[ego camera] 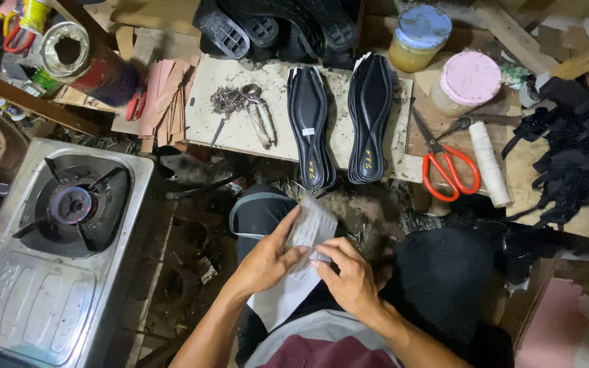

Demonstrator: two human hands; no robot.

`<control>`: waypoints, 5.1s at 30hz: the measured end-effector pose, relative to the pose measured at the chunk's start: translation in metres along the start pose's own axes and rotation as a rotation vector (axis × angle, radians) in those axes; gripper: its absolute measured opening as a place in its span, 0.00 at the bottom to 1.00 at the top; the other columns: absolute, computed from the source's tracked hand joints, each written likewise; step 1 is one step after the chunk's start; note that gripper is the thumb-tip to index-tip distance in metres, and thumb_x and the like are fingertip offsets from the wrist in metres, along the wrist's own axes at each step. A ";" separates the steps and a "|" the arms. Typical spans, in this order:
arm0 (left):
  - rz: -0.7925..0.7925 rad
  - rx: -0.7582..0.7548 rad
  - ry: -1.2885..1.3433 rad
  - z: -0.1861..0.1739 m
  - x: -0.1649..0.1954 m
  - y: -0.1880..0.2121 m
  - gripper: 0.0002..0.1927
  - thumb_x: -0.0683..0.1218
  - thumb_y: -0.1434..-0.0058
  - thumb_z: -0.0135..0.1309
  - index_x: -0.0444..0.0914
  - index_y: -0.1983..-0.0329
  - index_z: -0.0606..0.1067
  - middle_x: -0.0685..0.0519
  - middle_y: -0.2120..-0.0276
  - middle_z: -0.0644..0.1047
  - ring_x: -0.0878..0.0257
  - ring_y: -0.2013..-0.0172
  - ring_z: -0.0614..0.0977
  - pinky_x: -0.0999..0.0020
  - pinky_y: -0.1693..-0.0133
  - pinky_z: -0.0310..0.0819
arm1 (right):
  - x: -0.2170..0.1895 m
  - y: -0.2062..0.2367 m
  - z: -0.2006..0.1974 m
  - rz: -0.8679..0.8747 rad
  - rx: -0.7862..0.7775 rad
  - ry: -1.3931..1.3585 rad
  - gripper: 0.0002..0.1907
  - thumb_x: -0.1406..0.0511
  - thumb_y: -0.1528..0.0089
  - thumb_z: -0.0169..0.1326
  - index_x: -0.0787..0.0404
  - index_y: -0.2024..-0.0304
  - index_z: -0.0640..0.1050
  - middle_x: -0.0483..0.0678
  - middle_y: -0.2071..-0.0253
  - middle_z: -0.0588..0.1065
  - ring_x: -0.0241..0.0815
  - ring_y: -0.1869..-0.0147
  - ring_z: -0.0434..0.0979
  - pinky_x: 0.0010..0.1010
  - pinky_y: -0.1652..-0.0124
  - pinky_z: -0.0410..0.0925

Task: The person sits at a cluttered workbench, peels small white adhesive labels and presses them onto black shoe insoles one at a time. They stack the labeled insoles into pairs, set finished stacks aside on the bench, and occasionally pick up and read a paper slip resting on their lap.

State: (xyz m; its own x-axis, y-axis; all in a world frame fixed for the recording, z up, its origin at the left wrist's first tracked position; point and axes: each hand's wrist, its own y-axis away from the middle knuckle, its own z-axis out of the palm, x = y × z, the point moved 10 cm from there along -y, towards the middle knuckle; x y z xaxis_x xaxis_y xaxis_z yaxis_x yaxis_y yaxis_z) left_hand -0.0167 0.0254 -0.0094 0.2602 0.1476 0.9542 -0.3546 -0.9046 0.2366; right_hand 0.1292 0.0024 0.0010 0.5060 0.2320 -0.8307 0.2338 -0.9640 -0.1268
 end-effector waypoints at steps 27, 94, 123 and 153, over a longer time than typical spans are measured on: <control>-0.045 0.174 -0.006 -0.002 -0.008 -0.005 0.27 0.43 0.35 0.50 0.37 0.32 0.66 0.52 0.62 0.80 0.69 0.64 0.79 0.72 0.59 0.73 | -0.051 0.002 -0.021 -0.340 0.142 0.334 0.13 0.68 0.42 0.61 0.67 0.56 0.81 0.49 0.57 0.78 0.48 0.55 0.78 0.37 0.55 0.71; -0.049 0.088 -0.076 -0.002 -0.003 -0.005 0.27 0.46 0.32 0.48 0.41 0.29 0.63 0.43 0.67 0.80 0.58 0.66 0.80 0.61 0.60 0.74 | -0.057 0.013 -0.028 -0.230 0.012 -0.110 0.20 0.76 0.42 0.60 0.69 0.47 0.77 0.53 0.54 0.76 0.39 0.59 0.82 0.27 0.63 0.77; -0.171 0.228 -0.256 -0.048 -0.027 0.030 0.31 0.47 0.42 0.59 0.41 0.35 0.69 0.50 0.50 0.76 0.56 0.48 0.80 0.62 0.48 0.75 | 0.047 -0.191 -0.132 -0.071 0.531 -0.121 0.37 0.81 0.44 0.58 0.65 0.32 0.67 0.55 0.21 0.43 0.53 0.21 0.62 0.35 0.45 0.77; 0.179 0.388 0.009 -0.027 0.000 -0.094 0.35 0.47 0.38 0.60 0.28 0.31 0.63 0.41 0.38 0.72 0.54 0.39 0.74 0.64 0.41 0.66 | 0.033 -0.155 -0.111 -0.068 0.541 0.024 0.40 0.77 0.47 0.64 0.65 0.32 0.67 0.58 0.24 0.49 0.52 0.31 0.69 0.28 0.57 0.76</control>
State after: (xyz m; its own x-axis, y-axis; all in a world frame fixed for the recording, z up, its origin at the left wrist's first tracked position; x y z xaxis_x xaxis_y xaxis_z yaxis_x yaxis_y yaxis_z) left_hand -0.0072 0.1212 -0.0266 0.2172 -0.0233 0.9758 -0.0292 -0.9994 -0.0173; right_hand 0.2017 0.1742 0.0537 0.5246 0.2932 -0.7993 -0.1910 -0.8744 -0.4461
